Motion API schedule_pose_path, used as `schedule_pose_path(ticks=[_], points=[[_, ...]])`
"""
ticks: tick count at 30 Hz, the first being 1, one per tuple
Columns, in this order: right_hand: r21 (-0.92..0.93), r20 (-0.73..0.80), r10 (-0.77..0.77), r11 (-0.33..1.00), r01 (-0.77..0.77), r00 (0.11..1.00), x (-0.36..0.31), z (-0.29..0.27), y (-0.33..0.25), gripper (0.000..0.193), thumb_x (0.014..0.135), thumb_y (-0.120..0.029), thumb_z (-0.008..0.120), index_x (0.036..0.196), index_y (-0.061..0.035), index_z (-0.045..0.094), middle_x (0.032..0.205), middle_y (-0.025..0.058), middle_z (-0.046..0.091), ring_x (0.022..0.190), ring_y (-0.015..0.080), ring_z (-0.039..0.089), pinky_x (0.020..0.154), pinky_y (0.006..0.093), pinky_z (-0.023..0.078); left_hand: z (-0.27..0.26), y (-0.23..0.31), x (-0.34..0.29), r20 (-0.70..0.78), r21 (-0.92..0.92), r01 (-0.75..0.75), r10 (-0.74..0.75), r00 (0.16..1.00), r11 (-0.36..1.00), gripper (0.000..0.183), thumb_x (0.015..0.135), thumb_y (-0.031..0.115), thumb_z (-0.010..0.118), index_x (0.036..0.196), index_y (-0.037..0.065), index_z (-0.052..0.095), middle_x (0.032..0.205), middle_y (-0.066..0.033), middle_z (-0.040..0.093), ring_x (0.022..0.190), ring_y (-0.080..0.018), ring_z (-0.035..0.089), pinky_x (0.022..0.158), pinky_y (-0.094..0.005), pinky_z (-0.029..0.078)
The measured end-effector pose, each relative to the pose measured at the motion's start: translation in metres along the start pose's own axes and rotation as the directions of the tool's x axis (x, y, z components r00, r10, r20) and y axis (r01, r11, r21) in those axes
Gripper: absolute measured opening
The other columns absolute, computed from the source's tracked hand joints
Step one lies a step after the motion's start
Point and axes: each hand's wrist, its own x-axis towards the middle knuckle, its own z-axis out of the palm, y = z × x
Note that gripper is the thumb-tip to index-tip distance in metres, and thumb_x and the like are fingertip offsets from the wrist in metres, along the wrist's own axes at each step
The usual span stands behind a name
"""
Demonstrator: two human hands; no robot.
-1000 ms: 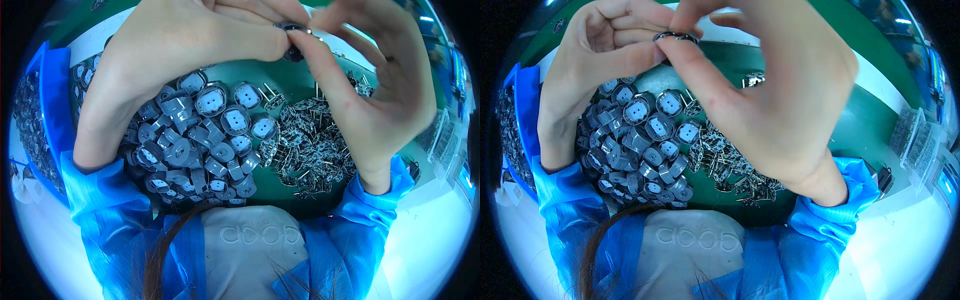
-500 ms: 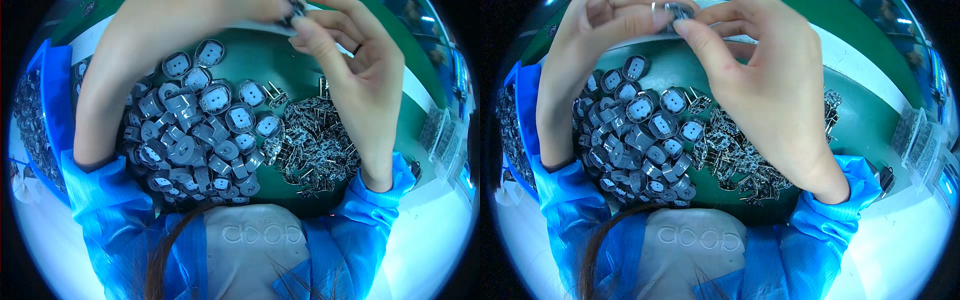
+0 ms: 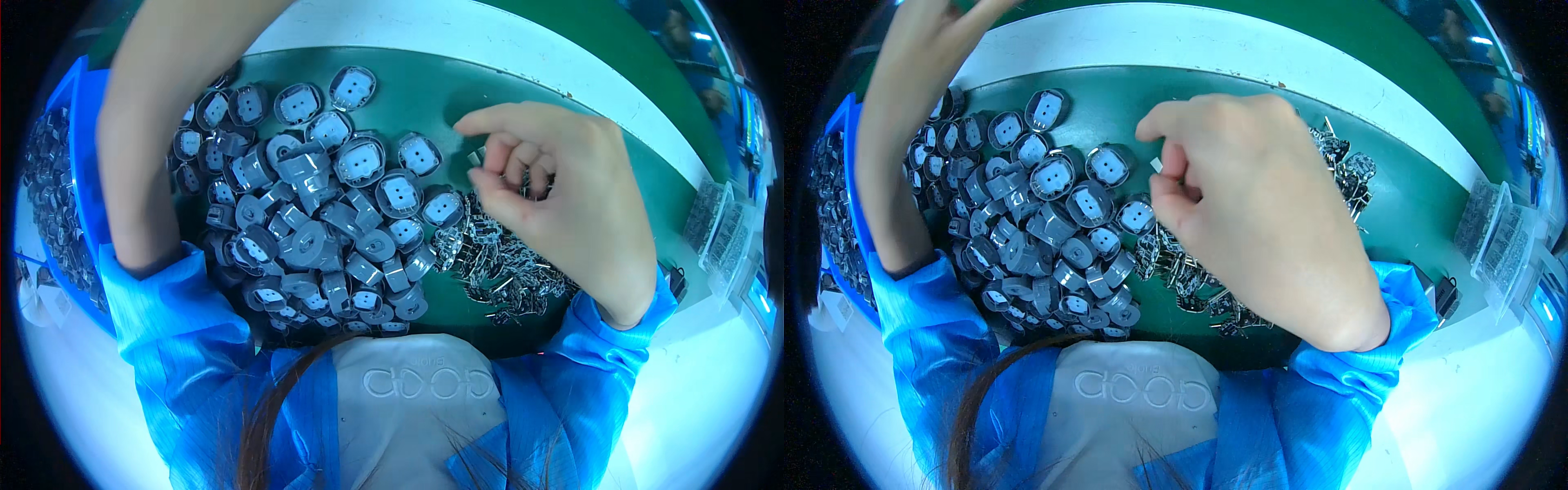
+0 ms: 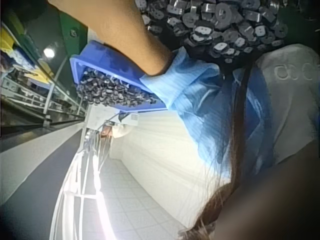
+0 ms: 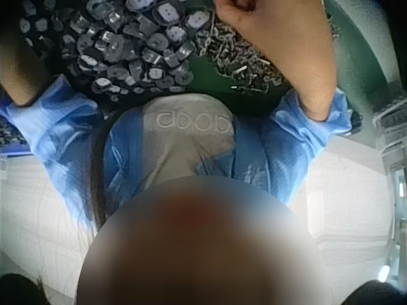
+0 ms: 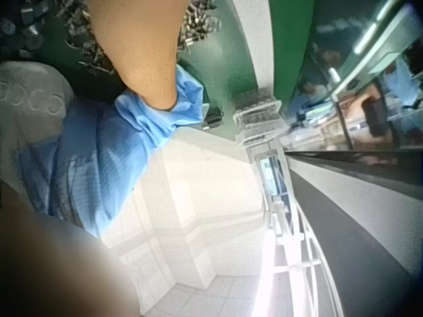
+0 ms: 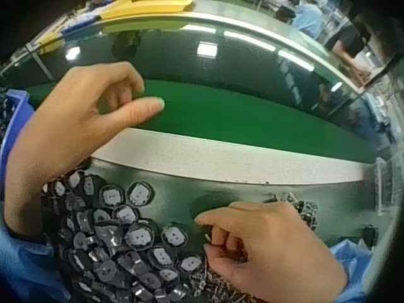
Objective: Manually assembling electrical components by inserting pins into plastic housings.
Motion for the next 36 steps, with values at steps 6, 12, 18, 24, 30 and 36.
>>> schedule_pose_path(ticks=[6, 12, 18, 24, 30, 36], points=[[-0.226, -0.079, -0.004, 0.974, -0.014, 0.997, -0.005, -0.003, 0.009, 0.019, 0.075, 0.003, 0.075, 0.093, -0.0023, 0.072, 0.072, 0.0059, 0.064, 0.053, 0.0097, 0.051, 0.049, 0.0241, 0.041, 0.034, -0.007, -0.038, 0.262, -0.192, -0.165, 0.213, 0.941, 0.967, 0.037, 0.074, 0.020, 0.083, 0.101, 0.005, 0.062, 0.090, -0.0080, 0.061, 0.084, -0.0260, 0.063, 0.074, -0.0362, 0.050], [-0.081, -0.028, 0.157, 0.984, -0.159, 0.987, -0.001, 0.002, 0.000, 0.018, 0.074, -0.001, 0.076, 0.091, -0.0013, 0.070, 0.072, 0.0073, 0.065, 0.049, 0.0105, 0.050, 0.049, 0.0256, 0.042, 0.012, 0.005, -0.033, 0.250, -0.338, -0.336, 0.428, 0.869, 0.879, 0.030, 0.077, 0.012, 0.079, 0.100, 0.002, 0.061, 0.098, -0.0121, 0.062, 0.084, -0.0291, 0.063, 0.073, -0.0383, 0.050], [0.023, 0.043, 0.158, 0.987, -0.159, 0.987, 0.009, 0.002, 0.005, 0.023, 0.074, -0.002, 0.076, 0.096, -0.0019, 0.071, 0.072, 0.0027, 0.065, 0.061, 0.0074, 0.055, 0.055, 0.0233, 0.044, 0.022, 0.012, -0.031, 0.333, -0.355, -0.224, 0.346, 0.877, 0.908, 0.026, 0.079, 0.003, 0.073, 0.102, -0.001, 0.062, 0.092, -0.0157, 0.061, 0.075, -0.0341, 0.063, 0.069, -0.0410, 0.052], [0.454, -0.096, 0.100, 0.890, -0.045, 0.990, 0.012, -0.008, 0.005, 0.024, 0.085, 0.001, 0.071, 0.109, 0.0036, 0.070, 0.091, 0.0027, 0.065, 0.083, 0.0066, 0.059, 0.072, 0.0203, 0.049, 0.020, 0.010, -0.024, 0.453, -0.661, -0.011, 0.411, 0.791, 0.750, 0.023, 0.079, 0.004, 0.076, 0.100, -0.003, 0.067, 0.090, -0.0163, 0.064, 0.076, -0.0295, 0.064, 0.068, -0.0362, 0.055], [0.377, -0.328, -0.142, 0.887, 0.267, 0.934, 0.012, -0.001, 0.018, 0.024, 0.091, 0.005, 0.068, 0.115, 0.0076, 0.068, 0.110, 0.0109, 0.067, 0.099, 0.0140, 0.064, 0.086, 0.0246, 0.053, 0.034, 0.012, -0.025, 0.137, -0.889, -0.126, 0.518, 0.844, 0.440, 0.022, 0.083, 0.003, 0.077, 0.100, -0.004, 0.067, 0.095, -0.0166, 0.069, 0.083, -0.0226, 0.068, 0.072, -0.0321, 0.057], [-0.092, -0.129, -0.069, 0.994, 0.058, 0.989, 0.001, -0.027, 0.004, 0.038, 0.095, 0.005, 0.063, 0.132, 0.0103, 0.054, 0.112, 0.0157, 0.068, 0.103, 0.0181, 0.067, 0.091, 0.0293, 0.054, 0.018, 0.020, -0.033, 0.229, -0.915, 0.106, 0.284, 0.931, 0.390, 0.028, 0.085, -0.001, 0.076, 0.110, -0.002, 0.064, 0.099, -0.0151, 0.070, 0.089, -0.0219, 0.072, 0.083, -0.0337, 0.063]])
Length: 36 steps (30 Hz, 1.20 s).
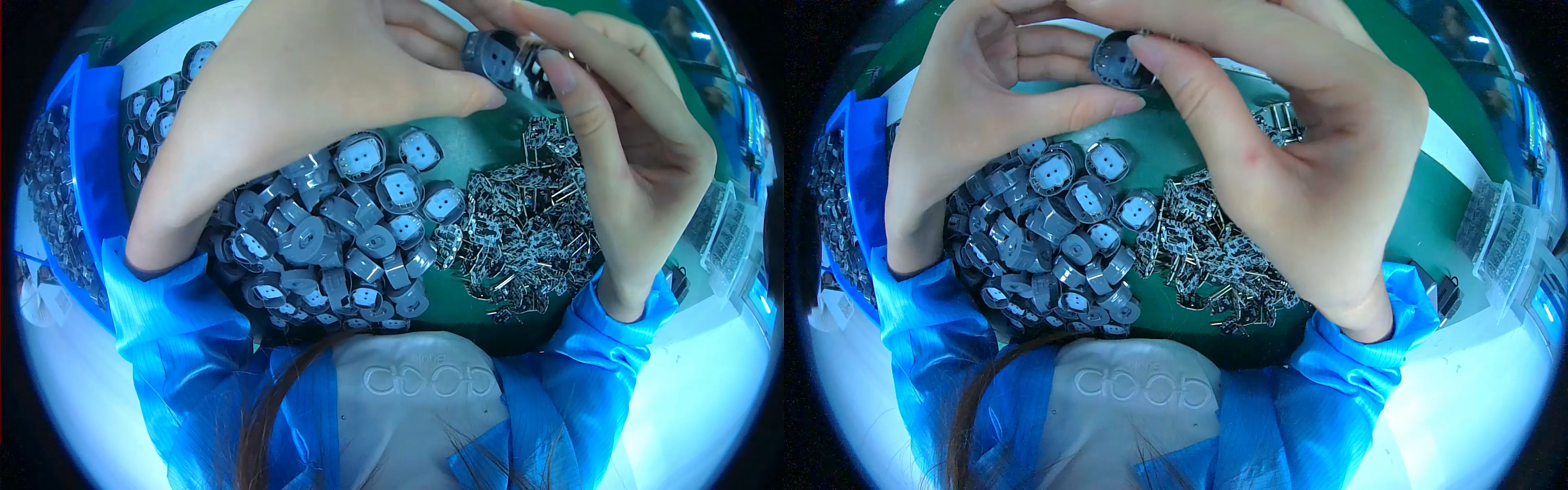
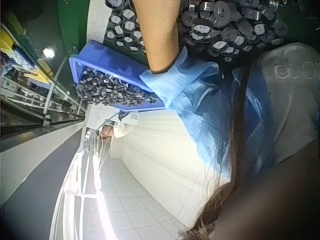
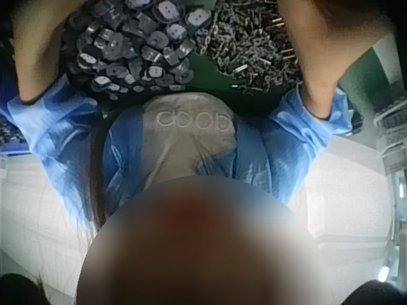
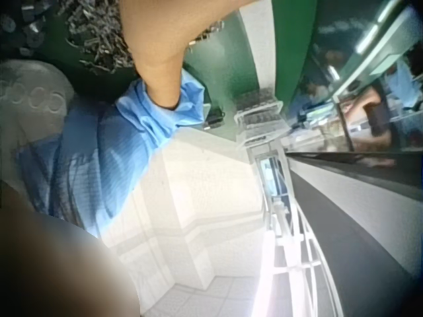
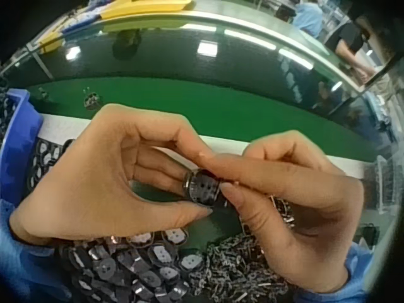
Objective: Manually assembling electrical components by inserting pins into plastic housings.
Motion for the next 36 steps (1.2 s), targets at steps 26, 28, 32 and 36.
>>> schedule_pose_path(ticks=[26, 28, 32, 36], points=[[0.293, -0.466, -0.197, 0.885, 0.361, 0.863, 0.010, 0.033, 0.034, 0.022, 0.082, 0.014, 0.073, 0.103, 0.0090, 0.068, 0.104, 0.0145, 0.071, 0.095, 0.0215, 0.070, 0.089, 0.0333, 0.058, -0.009, -0.018, 0.007, 0.228, -0.342, 0.135, -0.057, 0.972, 0.930, 0.034, 0.091, -0.002, 0.068, 0.124, -0.008, 0.062, 0.111, -0.0224, 0.070, 0.097, -0.0210, 0.072, 0.084, -0.0308, 0.062], [0.206, -0.426, -0.242, 0.912, 0.354, 0.872, 0.010, 0.031, 0.029, 0.026, 0.082, 0.013, 0.074, 0.107, 0.0089, 0.067, 0.106, 0.0146, 0.070, 0.098, 0.0213, 0.069, 0.090, 0.0339, 0.057, -0.011, -0.017, 0.005, 0.210, -0.333, 0.182, -0.115, 0.971, 0.925, 0.032, 0.090, -0.003, 0.070, 0.120, -0.008, 0.063, 0.107, -0.0219, 0.071, 0.094, -0.0195, 0.072, 0.081, -0.0290, 0.062], [0.258, -0.349, -0.126, 0.940, 0.225, 0.928, 0.008, 0.036, 0.014, 0.034, 0.090, 0.005, 0.070, 0.123, 0.0072, 0.062, 0.115, 0.0153, 0.068, 0.107, 0.0212, 0.067, 0.094, 0.0355, 0.056, -0.011, -0.016, 0.004, 0.185, -0.322, 0.256, -0.205, 0.961, 0.911, 0.028, 0.087, -0.005, 0.072, 0.114, -0.009, 0.066, 0.103, -0.0211, 0.073, 0.088, -0.0173, 0.073, 0.077, -0.0261, 0.061], [0.777, 0.037, 0.228, 0.606, -0.171, 0.973, 0.003, 0.034, 0.006, 0.035, 0.103, -0.007, 0.055, 0.135, 0.0076, 0.054, 0.121, 0.0155, 0.066, 0.112, 0.0202, 0.065, 0.097, 0.0355, 0.055, -0.009, -0.006, 0.002, 0.093, -0.236, 0.122, -0.102, 0.990, 0.964, 0.023, 0.086, -0.008, 0.070, 0.109, -0.008, 0.068, 0.099, -0.0200, 0.074, 0.086, -0.0177, 0.073, 0.076, -0.0275, 0.061]])
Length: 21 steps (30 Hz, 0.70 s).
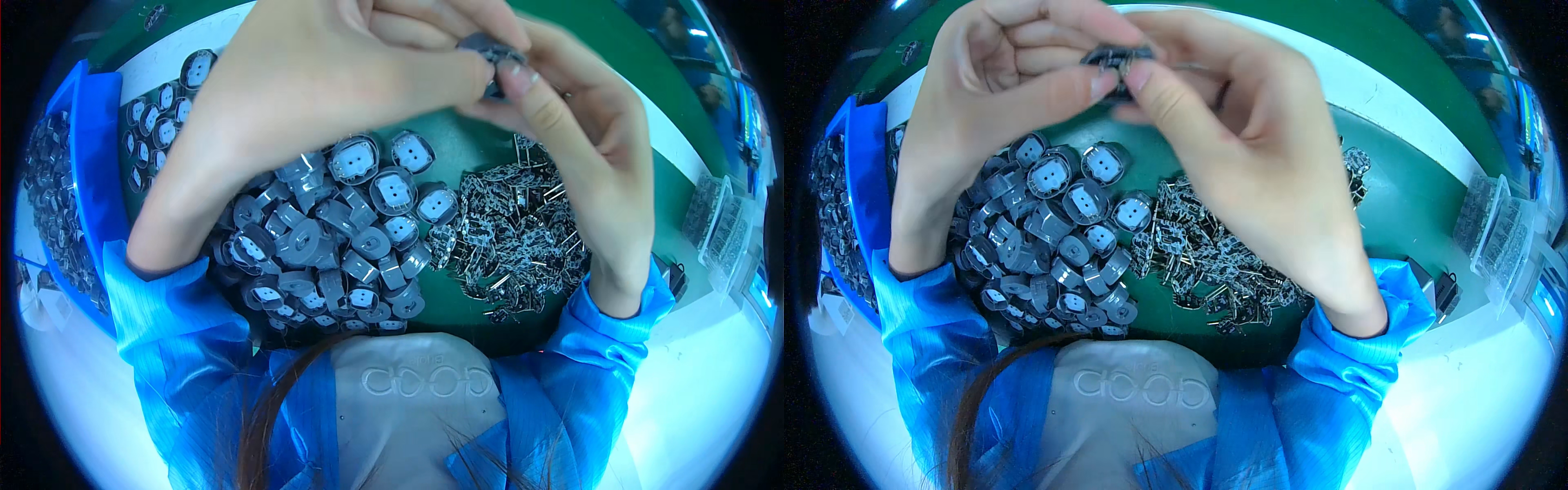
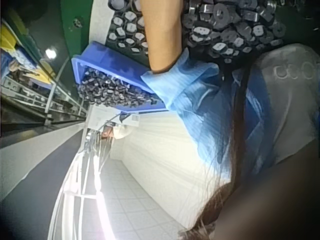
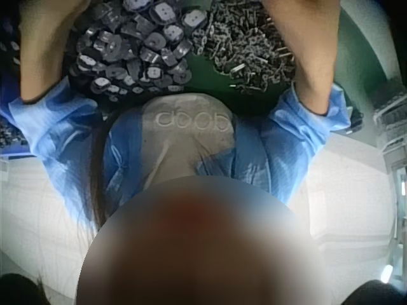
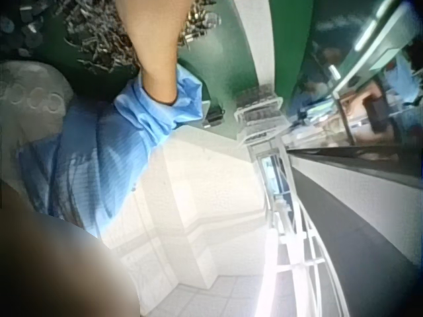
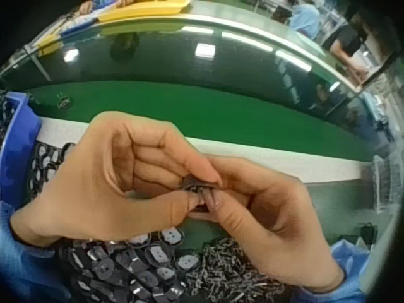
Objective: Manually assembling electrical components by inserting pins into plastic housings.
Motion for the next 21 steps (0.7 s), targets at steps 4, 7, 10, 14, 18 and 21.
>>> schedule_pose_path(ticks=[4, 7, 10, 14, 18, 21], points=[[-0.164, -0.007, -0.102, 0.981, 0.100, 0.995, -0.001, -0.007, 0.008, 0.036, 0.103, -0.007, 0.055, 0.135, 0.0097, 0.053, 0.120, 0.0155, 0.067, 0.109, 0.0184, 0.066, 0.095, 0.0323, 0.055, 0.005, -0.007, -0.001, 0.000, 0.070, -0.124, 0.124, 0.992, 0.990, 0.023, 0.087, -0.009, 0.067, 0.110, -0.007, 0.069, 0.100, -0.0213, 0.073, 0.089, -0.0236, 0.074, 0.082, -0.0333, 0.063], [-0.142, -0.078, -0.190, 0.974, 0.177, 0.979, 0.001, 0.001, 0.010, 0.032, 0.101, -0.008, 0.060, 0.130, 0.0049, 0.060, 0.115, 0.0113, 0.070, 0.105, 0.0146, 0.067, 0.092, 0.0288, 0.055, 0.015, -0.010, -0.002, -0.052, 0.171, -0.317, 0.329, 0.943, 0.933, 0.023, 0.088, -0.008, 0.064, 0.111, -0.005, 0.069, 0.105, -0.0225, 0.071, 0.096, -0.0281, 0.073, 0.088, -0.0400, 0.062], [-0.123, -0.140, 0.220, 0.963, -0.238, 0.965, 0.003, 0.012, -0.035, 0.039, 0.097, 0.006, 0.059, 0.135, 0.0098, 0.052, 0.118, 0.0163, 0.066, 0.105, 0.0174, 0.065, 0.092, 0.0297, 0.053, 0.010, -0.015, 0.002, -0.088, 0.344, -0.294, 0.343, 0.935, 0.892, 0.021, 0.091, -0.006, 0.063, 0.111, -0.006, 0.068, 0.105, -0.0228, 0.071, 0.096, -0.0296, 0.072, 0.087, -0.0399, 0.061], [-0.851, -0.054, -0.255, 0.518, 0.089, 0.965, -0.003, -0.032, -0.016, 0.018, 0.086, -0.009, 0.076, 0.104, -0.0055, 0.076, 0.097, 0.0022, 0.074, 0.083, 0.0065, 0.066, 0.062, 0.0197, 0.042, -0.011, -0.023, 0.020, -0.133, 0.731, -0.170, 0.382, 0.915, 0.661, 0.018, 0.094, -0.002, 0.061, 0.110, -0.007, 0.068, 0.103, -0.0222, 0.071, 0.090, -0.0311, 0.072, 0.081, -0.0376, 0.059], [-0.863, 0.036, -0.108, 0.498, 0.085, 0.993, -0.015, -0.034, -0.018, 0.024, 0.073, -0.008, 0.084, 0.094, -0.0042, 0.074, 0.088, 0.0014, 0.070, 0.063, 0.0100, 0.045, 0.053, 0.0253, 0.034, -0.040, -0.032, 0.035, -0.324, 0.833, 0.135, 0.276, 0.905, 0.536, 0.017, 0.094, 0.002, 0.060, 0.106, -0.003, 0.069, 0.103, -0.0196, 0.070, 0.093, -0.0326, 0.068, 0.081, -0.0367, 0.054], [-0.875, 0.061, -0.140, 0.468, 0.121, 0.988, -0.017, -0.032, -0.013, 0.028, 0.069, -0.008, 0.086, 0.093, -0.0029, 0.074, 0.089, 0.0033, 0.067, 0.064, 0.0115, 0.046, 0.054, 0.0268, 0.036, -0.056, -0.053, 0.037, -0.249, 0.967, 0.185, 0.506, 0.826, 0.173, 0.017, 0.094, 0.006, 0.061, 0.105, -0.004, 0.068, 0.106, -0.0196, 0.068, 0.110, -0.0358, 0.061, 0.096, -0.0399, 0.049]])
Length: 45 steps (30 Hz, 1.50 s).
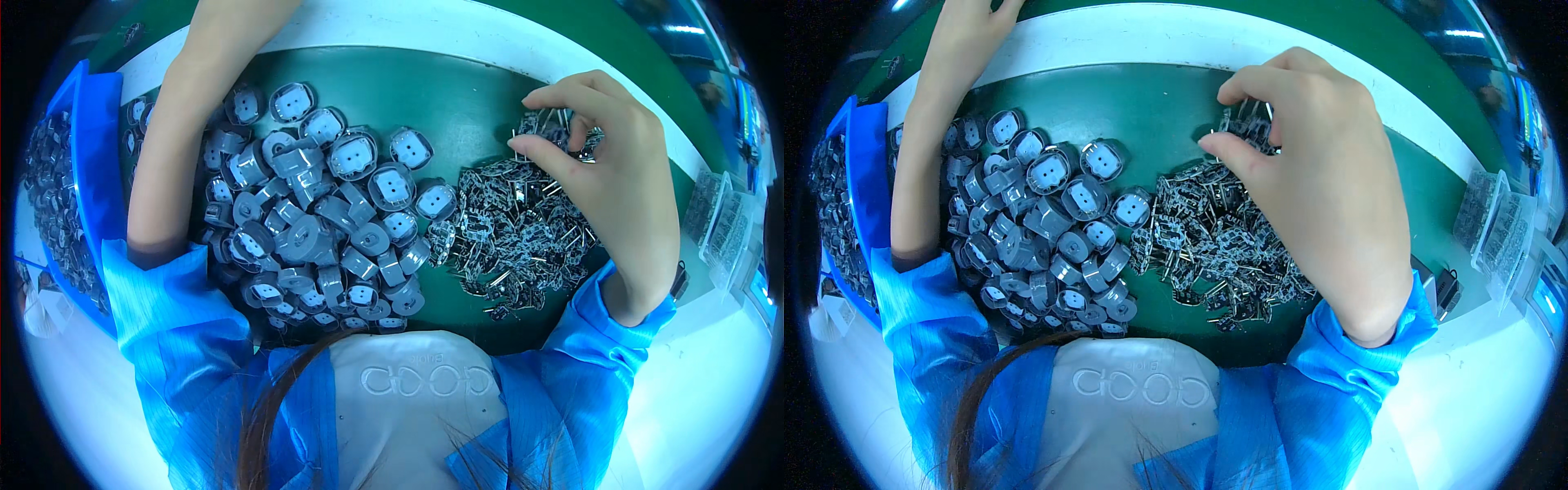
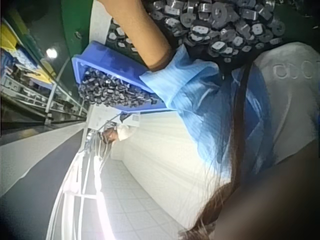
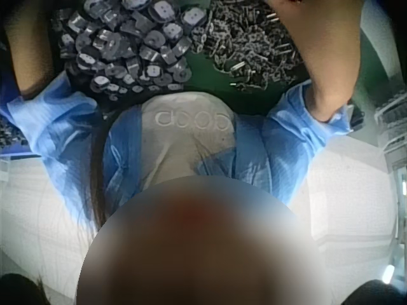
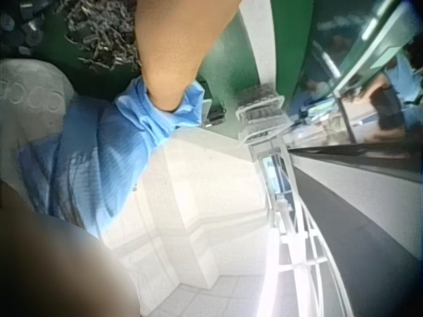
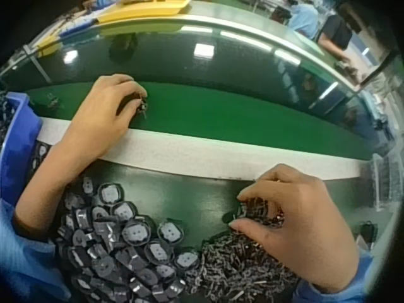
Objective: Manually assembling electrical components by inserting pins into plastic housings.
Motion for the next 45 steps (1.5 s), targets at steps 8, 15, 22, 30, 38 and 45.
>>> schedule_pose_path(ticks=[8, 15, 22, 30, 38, 45], points=[[0.059, -0.057, -0.039, 0.997, 0.043, 0.998, 0.011, 0.014, 0.008, 0.026, 0.071, -0.011, 0.085, 0.091, -0.0015, 0.071, 0.092, 0.0042, 0.067, 0.065, 0.0127, 0.048, 0.057, 0.0279, 0.039, -0.021, 0.027, -0.016, -0.026, -0.343, -0.369, 0.384, 0.923, 0.864, 0.035, 0.071, 0.014, 0.083, 0.099, 0.004, 0.062, 0.096, -0.0108, 0.065, 0.091, -0.0290, 0.064, 0.079, -0.0371, 0.050], [0.012, -0.213, -0.051, 0.998, 0.055, 0.976, 0.025, 0.037, 0.004, 0.022, 0.080, -0.017, 0.082, 0.092, -0.0026, 0.071, 0.085, 0.0028, 0.068, 0.068, 0.0107, 0.054, 0.059, 0.0277, 0.040, -0.031, 0.070, -0.055, 0.384, -0.613, -0.080, 0.385, 0.839, 0.786, 0.026, 0.076, 0.009, 0.079, 0.095, 0.002, 0.061, 0.090, -0.0141, 0.061, 0.082, -0.0324, 0.064, 0.070, -0.0396, 0.052], [0.030, -0.210, -0.020, 0.999, 0.027, 0.977, 0.024, 0.017, -0.008, 0.023, 0.079, -0.016, 0.083, 0.092, -0.0032, 0.070, 0.074, 0.0025, 0.063, 0.061, 0.0095, 0.050, 0.053, 0.0268, 0.035, -0.022, 0.063, -0.049, 0.233, -0.591, -0.120, 0.312, 0.921, 0.797, 0.016, 0.084, 0.007, 0.073, 0.095, 0.000, 0.063, 0.084, -0.0120, 0.061, 0.078, -0.0266, 0.065, 0.066, -0.0353, 0.052], [0.007, -0.090, -0.085, 0.996, 0.086, 0.992, 0.012, 0.024, -0.008, 0.015, 0.079, -0.009, 0.081, 0.087, -0.0021, 0.070, 0.066, 0.0029, 0.060, 0.054, 0.0077, 0.041, 0.049, 0.0256, 0.033, -0.044, 0.055, -0.023, 0.486, -0.497, -0.063, 0.338, 0.806, 0.866, 0.022, 0.088, 0.008, 0.071, 0.106, -0.002, 0.065, 0.099, -0.0125, 0.067, 0.096, -0.0275, 0.066, 0.082, -0.0350, 0.053], [0.255, -0.093, -0.014, 0.966, 0.038, 0.996, 0.014, 0.007, -0.020, 0.008, 0.083, -0.002, 0.078, 0.088, -0.0017, 0.072, 0.079, -0.0006, 0.068, 0.072, 0.0067, 0.062, 0.058, 0.0194, 0.045, -0.033, 0.036, -0.028, 0.435, -0.565, -0.113, 0.411, 0.801, 0.817, 0.047, 0.068, 0.005, 0.081, 0.111, 0.004, 0.063, 0.101, -0.0085, 0.064, 0.098, -0.0251, 0.064, 0.075, -0.0343, 0.053], [0.407, -0.099, -0.041, 0.910, 0.078, 0.994, 0.015, 0.006, -0.024, 0.013, 0.084, 0.005, 0.073, 0.096, 0.0013, 0.071, 0.095, 0.0046, 0.071, 0.087, 0.0114, 0.067, 0.076, 0.0239, 0.053, -0.053, 0.053, -0.032, 0.446, -0.756, 0.209, 0.255, 0.858, 0.620, 0.040, 0.073, -0.004, 0.077, 0.112, 0.001, 0.066, 0.106, -0.0048, 0.068, 0.087, -0.0144, 0.067, 0.079, -0.0262, 0.055]])
